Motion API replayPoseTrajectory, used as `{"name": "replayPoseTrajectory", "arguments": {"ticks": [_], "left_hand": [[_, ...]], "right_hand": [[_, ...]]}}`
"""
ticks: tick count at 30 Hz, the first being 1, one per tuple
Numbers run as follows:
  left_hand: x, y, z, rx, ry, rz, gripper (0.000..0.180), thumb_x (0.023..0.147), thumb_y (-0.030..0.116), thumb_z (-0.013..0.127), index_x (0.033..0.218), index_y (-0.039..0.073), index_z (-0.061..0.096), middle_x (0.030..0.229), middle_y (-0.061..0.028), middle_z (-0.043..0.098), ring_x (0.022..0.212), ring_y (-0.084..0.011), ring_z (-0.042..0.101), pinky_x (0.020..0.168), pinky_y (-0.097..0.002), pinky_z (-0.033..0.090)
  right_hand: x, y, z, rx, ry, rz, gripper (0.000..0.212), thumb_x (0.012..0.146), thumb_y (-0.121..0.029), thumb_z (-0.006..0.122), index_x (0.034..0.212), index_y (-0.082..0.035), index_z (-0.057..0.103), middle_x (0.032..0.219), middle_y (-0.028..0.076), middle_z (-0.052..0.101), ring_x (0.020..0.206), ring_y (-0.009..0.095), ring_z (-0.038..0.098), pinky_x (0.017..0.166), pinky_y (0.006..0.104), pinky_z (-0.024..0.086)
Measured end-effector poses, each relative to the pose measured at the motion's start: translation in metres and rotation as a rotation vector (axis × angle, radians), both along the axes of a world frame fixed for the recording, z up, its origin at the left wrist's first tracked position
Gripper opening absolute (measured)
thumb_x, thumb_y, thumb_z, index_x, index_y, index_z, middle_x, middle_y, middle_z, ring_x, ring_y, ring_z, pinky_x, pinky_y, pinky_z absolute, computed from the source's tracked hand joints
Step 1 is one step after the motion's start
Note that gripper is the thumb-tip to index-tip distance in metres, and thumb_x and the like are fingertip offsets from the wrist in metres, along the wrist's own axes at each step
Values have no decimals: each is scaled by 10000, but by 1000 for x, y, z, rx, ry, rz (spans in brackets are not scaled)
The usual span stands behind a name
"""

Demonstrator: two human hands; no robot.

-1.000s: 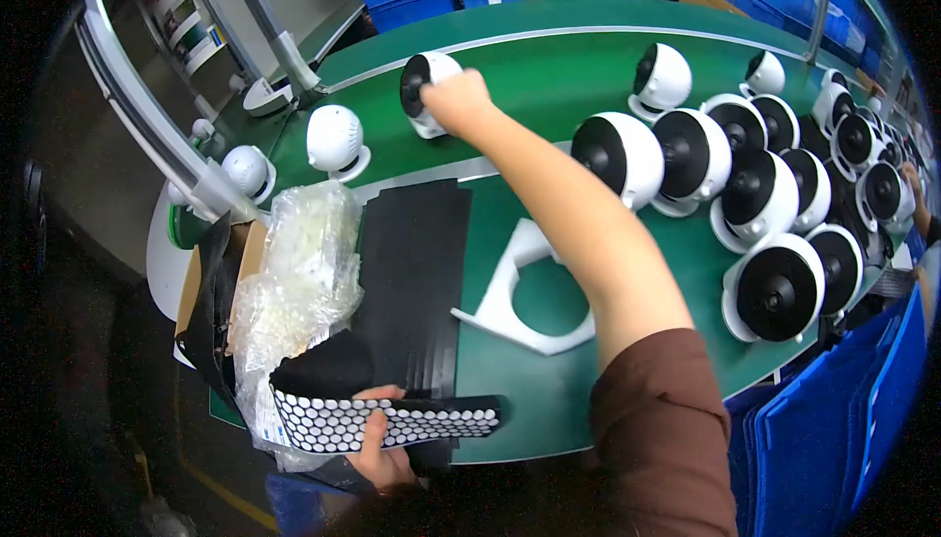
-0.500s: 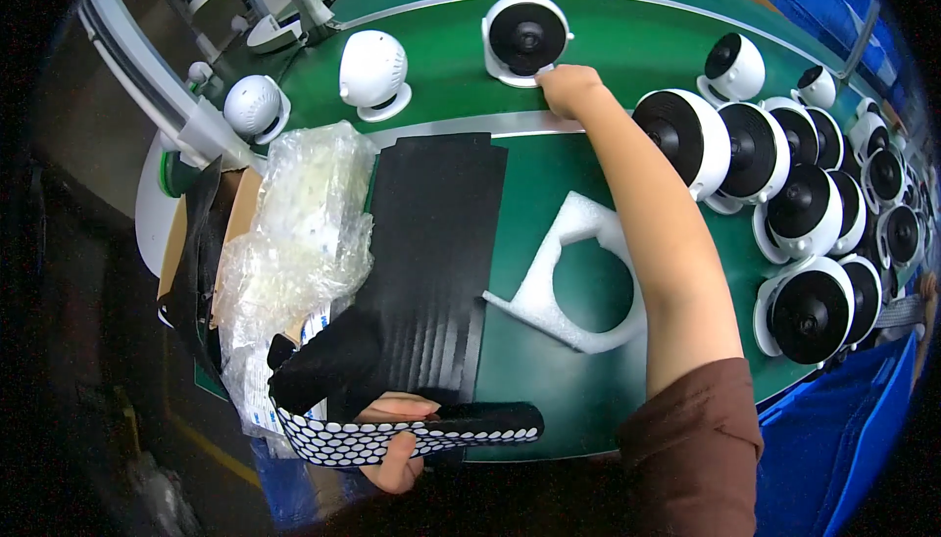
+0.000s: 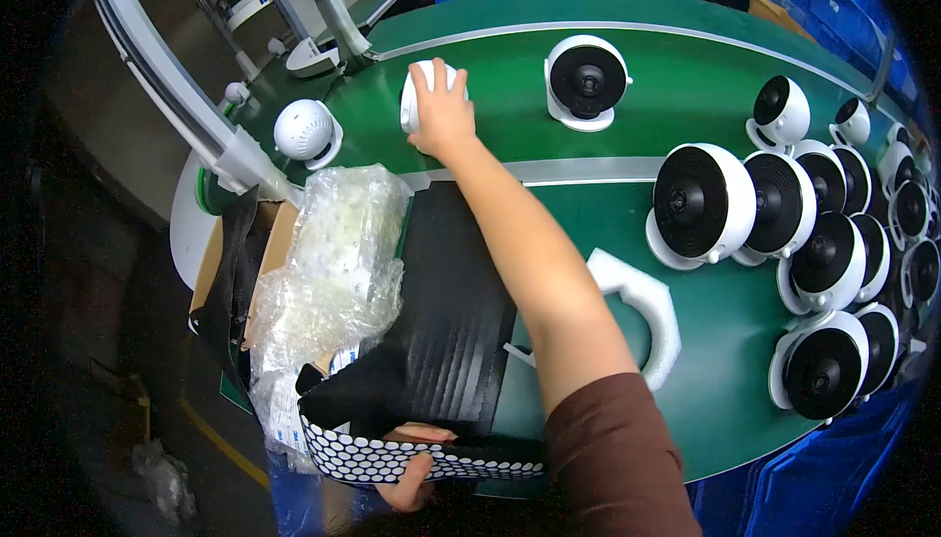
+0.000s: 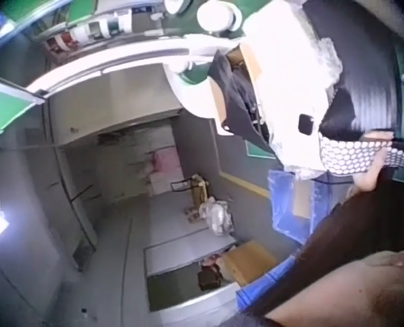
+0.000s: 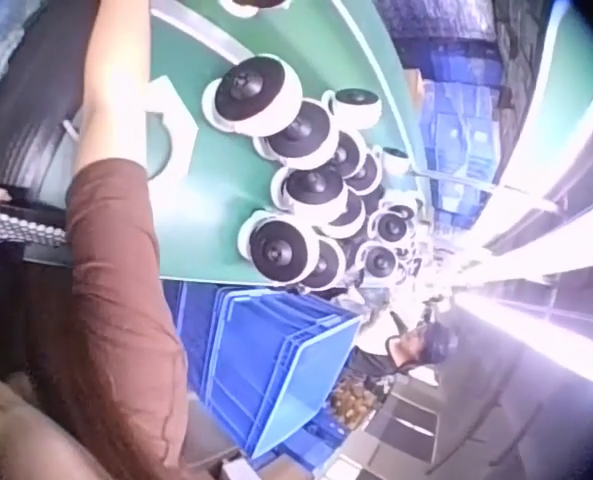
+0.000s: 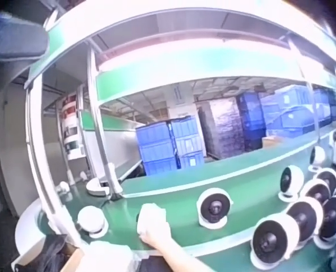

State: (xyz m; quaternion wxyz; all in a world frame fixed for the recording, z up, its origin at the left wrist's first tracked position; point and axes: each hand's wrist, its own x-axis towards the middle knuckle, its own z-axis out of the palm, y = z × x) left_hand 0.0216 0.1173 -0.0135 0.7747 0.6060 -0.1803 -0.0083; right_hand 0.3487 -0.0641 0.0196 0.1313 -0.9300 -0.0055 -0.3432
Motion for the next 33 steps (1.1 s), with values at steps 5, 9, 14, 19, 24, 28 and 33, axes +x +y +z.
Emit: {"name": "replayPoseTrajectory", "arguments": {"ticks": [5,9,14,19,24,28,33], "left_hand": [[-3,-2,-8,55,-48,97,235,702,13,466,887,-132,457,823,-271,534,712,-294,558,679,-350,470],[-3,-1,-6,79,50,75,317,723,46,472,993,-116,433,994,-230,500,847,-264,534,772,-330,410],[-11,-14,9,3,111,21,388,722,22,480,1075,-107,385,1072,-219,467,899,-252,515,777,-297,406],[-15,-55,21,-167,30,-180,571,733,-10,528,1228,-71,249,1282,-193,276,1173,-251,301,908,-333,339],[-15,-82,18,-19,-4,-237,657,715,-17,481,1269,-62,132,1307,-207,233,1225,-293,221,978,-427,215],[-16,-78,10,-178,87,-247,611,723,-14,541,1251,-74,239,1261,-128,329,983,-100,414,844,-217,340],[-12,-78,10,-109,165,-198,660,697,-24,522,1263,-44,183,1263,-174,313,1061,-175,351,879,-302,312]], "right_hand": [[-49,-34,66,947,526,267,928,495,-451,714,1163,40,297,1040,203,493,868,304,542,686,417,476],[-151,-60,83,1086,743,532,689,623,-481,604,1076,20,464,1014,140,528,789,245,575,638,379,492],[-243,-95,83,1067,1053,551,490,721,-437,527,1014,-44,537,914,81,570,780,123,557,653,235,457],[-281,-124,42,356,653,462,550,842,-478,305,921,8,551,815,151,559,774,235,517,761,304,384],[-290,-127,23,611,860,246,628,860,-518,158,1017,-20,506,844,97,546,787,157,491,793,291,360],[-320,-131,21,1222,510,351,689,807,-601,143,1113,-78,474,1012,122,546,904,184,512,837,293,349],[-370,-104,14,699,251,366,570,657,-104,645,1181,-75,423,954,65,551,701,71,534,545,198,445]]}}
